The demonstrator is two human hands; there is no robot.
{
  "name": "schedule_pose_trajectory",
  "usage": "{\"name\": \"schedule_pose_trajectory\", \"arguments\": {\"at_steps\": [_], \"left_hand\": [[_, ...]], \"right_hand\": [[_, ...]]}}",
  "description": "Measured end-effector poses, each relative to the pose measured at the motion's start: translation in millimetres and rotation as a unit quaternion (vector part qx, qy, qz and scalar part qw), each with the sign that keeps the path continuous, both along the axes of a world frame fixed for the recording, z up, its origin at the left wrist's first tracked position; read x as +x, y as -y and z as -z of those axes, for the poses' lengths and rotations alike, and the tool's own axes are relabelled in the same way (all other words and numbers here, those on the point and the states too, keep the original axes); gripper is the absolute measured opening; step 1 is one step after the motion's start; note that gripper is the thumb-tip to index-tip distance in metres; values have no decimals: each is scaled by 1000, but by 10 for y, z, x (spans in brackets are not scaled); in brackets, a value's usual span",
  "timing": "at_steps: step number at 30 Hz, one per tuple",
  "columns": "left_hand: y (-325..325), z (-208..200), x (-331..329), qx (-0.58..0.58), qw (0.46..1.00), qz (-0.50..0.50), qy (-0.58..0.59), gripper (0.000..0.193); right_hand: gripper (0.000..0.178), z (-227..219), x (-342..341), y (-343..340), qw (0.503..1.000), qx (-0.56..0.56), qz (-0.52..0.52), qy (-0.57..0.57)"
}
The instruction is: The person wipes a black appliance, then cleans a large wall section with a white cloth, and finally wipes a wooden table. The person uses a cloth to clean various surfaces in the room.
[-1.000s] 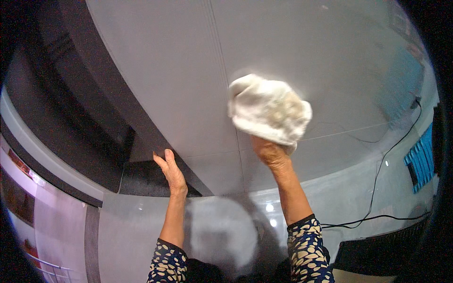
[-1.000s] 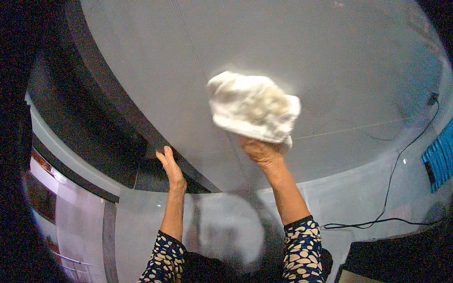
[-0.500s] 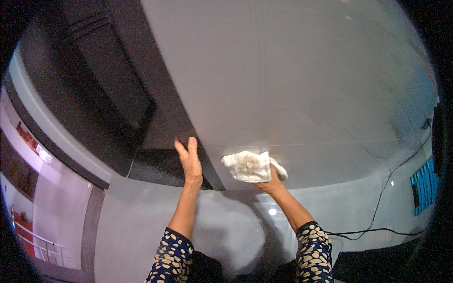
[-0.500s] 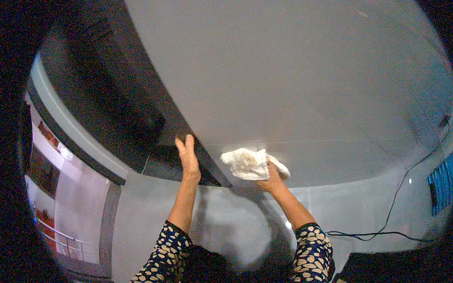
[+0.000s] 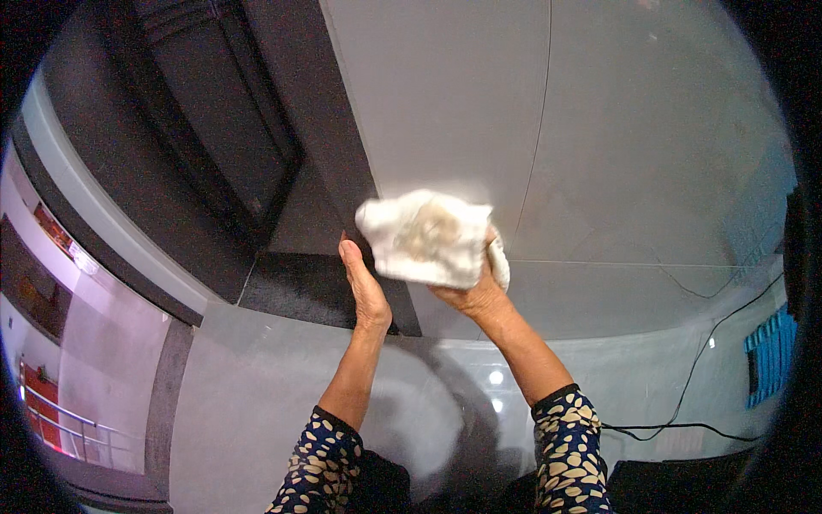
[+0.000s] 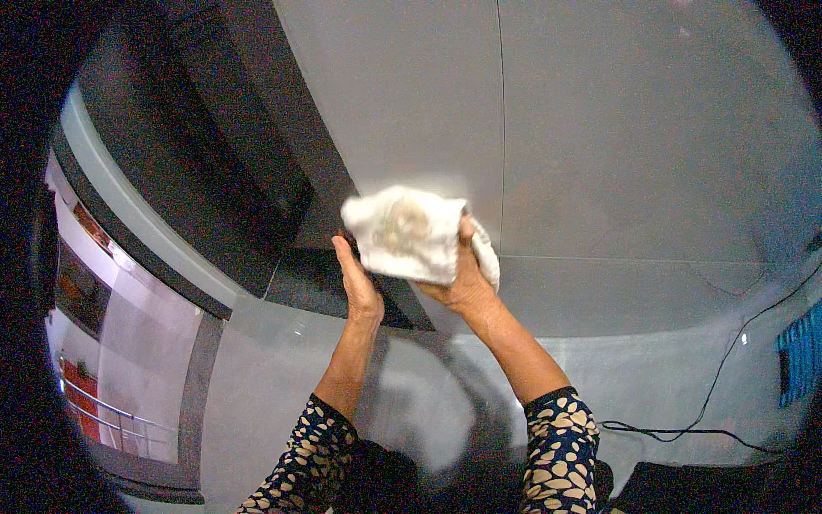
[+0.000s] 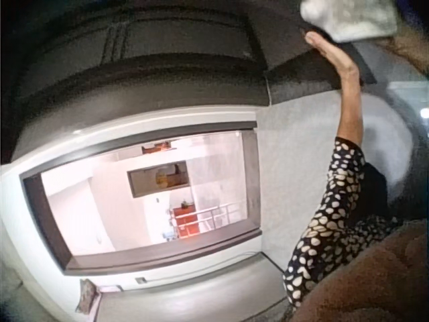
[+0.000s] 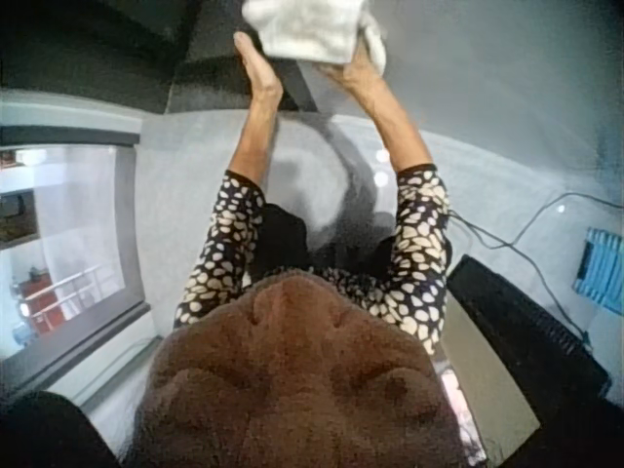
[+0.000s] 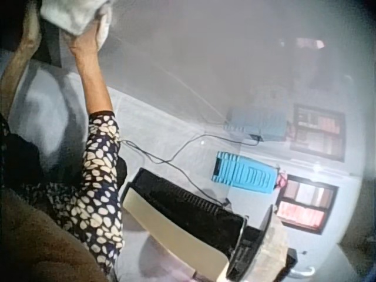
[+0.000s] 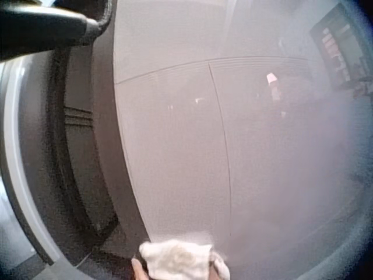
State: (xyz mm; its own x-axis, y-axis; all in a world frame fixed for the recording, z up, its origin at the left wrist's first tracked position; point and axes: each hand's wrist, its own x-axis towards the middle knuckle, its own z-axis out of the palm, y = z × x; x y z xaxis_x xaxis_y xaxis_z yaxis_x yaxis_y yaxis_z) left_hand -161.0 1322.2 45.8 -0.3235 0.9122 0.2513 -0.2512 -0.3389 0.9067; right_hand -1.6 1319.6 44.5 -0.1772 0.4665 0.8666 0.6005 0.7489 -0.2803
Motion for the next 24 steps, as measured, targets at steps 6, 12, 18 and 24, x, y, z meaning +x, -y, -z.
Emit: {"name": "schedule_pose_trajectory", "arguments": {"at_steps": [6, 12, 18, 24], "left_hand": [[182, -275, 173, -20, 997, -41, -60, 70], [113, -163, 170, 4, 993, -76, -91, 66], [11, -13, 114, -32, 991, -77, -104, 79], [-220, 58, -1, -15, 991, -108, -79, 69]], "right_hand": [[46, 1061, 226, 42, 961, -160, -86, 207], [39, 1363, 452, 229, 941, -73, -1, 331], [38, 1146, 558, 119, 975, -142, 55, 159], [50, 959, 1045, -65, 978, -100, 59, -173]]}}
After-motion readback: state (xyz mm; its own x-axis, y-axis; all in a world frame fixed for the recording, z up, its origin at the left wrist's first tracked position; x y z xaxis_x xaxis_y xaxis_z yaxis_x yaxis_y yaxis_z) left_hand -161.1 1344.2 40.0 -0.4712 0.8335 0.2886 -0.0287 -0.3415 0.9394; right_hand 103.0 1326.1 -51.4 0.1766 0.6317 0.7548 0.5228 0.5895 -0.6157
